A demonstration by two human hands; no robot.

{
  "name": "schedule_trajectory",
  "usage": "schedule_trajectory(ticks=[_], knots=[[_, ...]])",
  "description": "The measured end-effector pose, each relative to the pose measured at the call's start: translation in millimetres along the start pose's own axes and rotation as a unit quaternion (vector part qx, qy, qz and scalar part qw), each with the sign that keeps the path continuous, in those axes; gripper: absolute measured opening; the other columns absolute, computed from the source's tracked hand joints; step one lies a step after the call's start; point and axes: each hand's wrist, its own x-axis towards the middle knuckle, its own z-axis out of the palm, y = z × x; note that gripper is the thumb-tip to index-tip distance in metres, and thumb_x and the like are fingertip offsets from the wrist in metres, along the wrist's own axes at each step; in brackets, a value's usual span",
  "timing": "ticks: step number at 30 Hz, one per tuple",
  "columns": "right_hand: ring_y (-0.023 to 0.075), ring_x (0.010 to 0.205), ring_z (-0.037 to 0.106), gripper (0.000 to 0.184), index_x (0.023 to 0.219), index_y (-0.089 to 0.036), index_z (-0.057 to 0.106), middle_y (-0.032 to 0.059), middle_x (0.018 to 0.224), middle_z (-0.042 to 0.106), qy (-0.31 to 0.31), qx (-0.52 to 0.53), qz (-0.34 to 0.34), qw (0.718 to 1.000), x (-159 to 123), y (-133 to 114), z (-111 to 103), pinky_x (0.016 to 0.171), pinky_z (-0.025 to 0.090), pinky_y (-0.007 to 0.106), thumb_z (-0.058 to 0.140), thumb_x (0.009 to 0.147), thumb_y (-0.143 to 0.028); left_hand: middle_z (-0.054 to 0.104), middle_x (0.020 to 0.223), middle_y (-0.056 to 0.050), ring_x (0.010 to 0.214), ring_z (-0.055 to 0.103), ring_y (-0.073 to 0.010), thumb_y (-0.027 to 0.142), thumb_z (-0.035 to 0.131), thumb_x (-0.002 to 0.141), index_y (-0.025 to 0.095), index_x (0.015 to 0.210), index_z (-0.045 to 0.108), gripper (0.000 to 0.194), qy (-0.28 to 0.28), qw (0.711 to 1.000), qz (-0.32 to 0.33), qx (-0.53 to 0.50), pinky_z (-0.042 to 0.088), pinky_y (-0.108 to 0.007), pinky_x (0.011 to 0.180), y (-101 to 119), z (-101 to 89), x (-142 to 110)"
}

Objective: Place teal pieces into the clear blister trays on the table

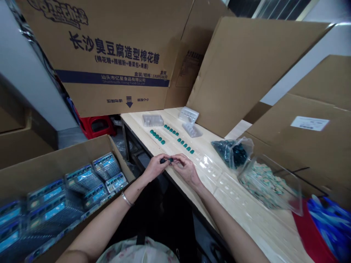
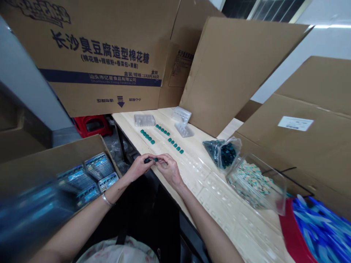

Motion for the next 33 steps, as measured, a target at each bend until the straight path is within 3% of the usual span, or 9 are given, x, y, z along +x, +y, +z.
schedule_trajectory(ticks=[5,11,20,22,24,28,33], knots=[[0.0174,0.077,0.066,0.025,0.089,-0.022,0.069,0.003,0.083,0.07,-0.017,0.134,0.161,0.978,4,2,0,0.079,0.052,0.034,0.069,0.068,-0.034,0.06,0.063,0.002,0.033,0.033,-0.0019,0.043,0.061,0.072,0.014,0.092,0.063,0.035,-0.014,0.99,-0.082,-0.116,0.023,-0.017,0.032,1,-1.5,4],[0.0193,0.075,0.067,0.026,0.08,-0.02,0.072,0.0026,0.078,0.072,-0.006,0.121,0.187,0.975,12,7,-1,0.08,0.053,0.036,0.077,0.058,-0.032,0.059,0.054,0.003,0.031,0.035,-0.0032,0.042,0.067,0.066,0.015,0.08,0.061,0.031,0.044,0.991,-0.092,-0.083,0.024,-0.016,0.031,-12,-1.6,10],[0.0203,0.082,0.064,0.019,0.078,-0.022,0.073,0.0036,0.085,0.071,0.006,-0.007,0.102,0.995,40,17,-8,0.081,0.05,0.035,0.07,0.066,-0.036,0.068,0.071,-0.002,0.032,0.038,-0.0041,0.043,0.063,0.07,0.015,0.09,0.066,0.034,0.063,0.992,-0.089,-0.058,0.028,-0.02,0.033,-13,-11.1,15],[0.0206,0.08,0.064,0.016,0.077,-0.023,0.072,0.0034,0.084,0.071,0.03,-0.048,0.064,0.996,50,29,-10,0.08,0.049,0.035,0.069,0.067,-0.035,0.068,0.072,-0.003,0.036,0.044,-0.0062,0.041,0.062,0.072,0.015,0.088,0.066,0.031,0.068,0.993,-0.089,-0.039,0.033,-0.02,0.035,-16,-13.6,16],[0.0215,0.08,0.063,0.012,0.076,-0.025,0.072,0.0034,0.083,0.07,0.041,-0.085,0.021,0.995,61,43,-11,0.08,0.048,0.037,0.068,0.069,-0.033,0.07,0.077,-0.004,0.051,0.057,-0.0111,0.037,0.061,0.073,0.016,0.086,0.068,0.025,0.09,0.994,-0.055,0.004,0.044,-0.022,0.048,-21,-15.9,17],[0.0221,0.081,0.063,0.01,0.078,-0.025,0.072,0.0048,0.083,0.07,-0.013,-0.136,-0.043,0.99,81,61,-8,0.081,0.046,0.037,0.063,0.073,-0.028,0.071,0.09,-0.004,0.085,0.065,-0.0186,0.029,0.059,0.077,0.02,0.085,0.07,0.017,0.113,0.988,0.047,0.098,0.047,-0.029,0.082,-29,-17.0,22],[0.0193,0.081,0.06,0.013,0.081,-0.023,0.071,0.0063,0.085,0.067,-0.085,-0.215,-0.084,0.969,93,69,-2,0.076,0.045,0.032,0.059,0.076,-0.023,0.071,0.093,-0.006,0.086,0.065,-0.0217,0.028,0.055,0.08,0.022,0.091,0.07,0.019,0.067,0.977,0.099,0.175,0.047,-0.031,0.081,-39,-13.1,28]])
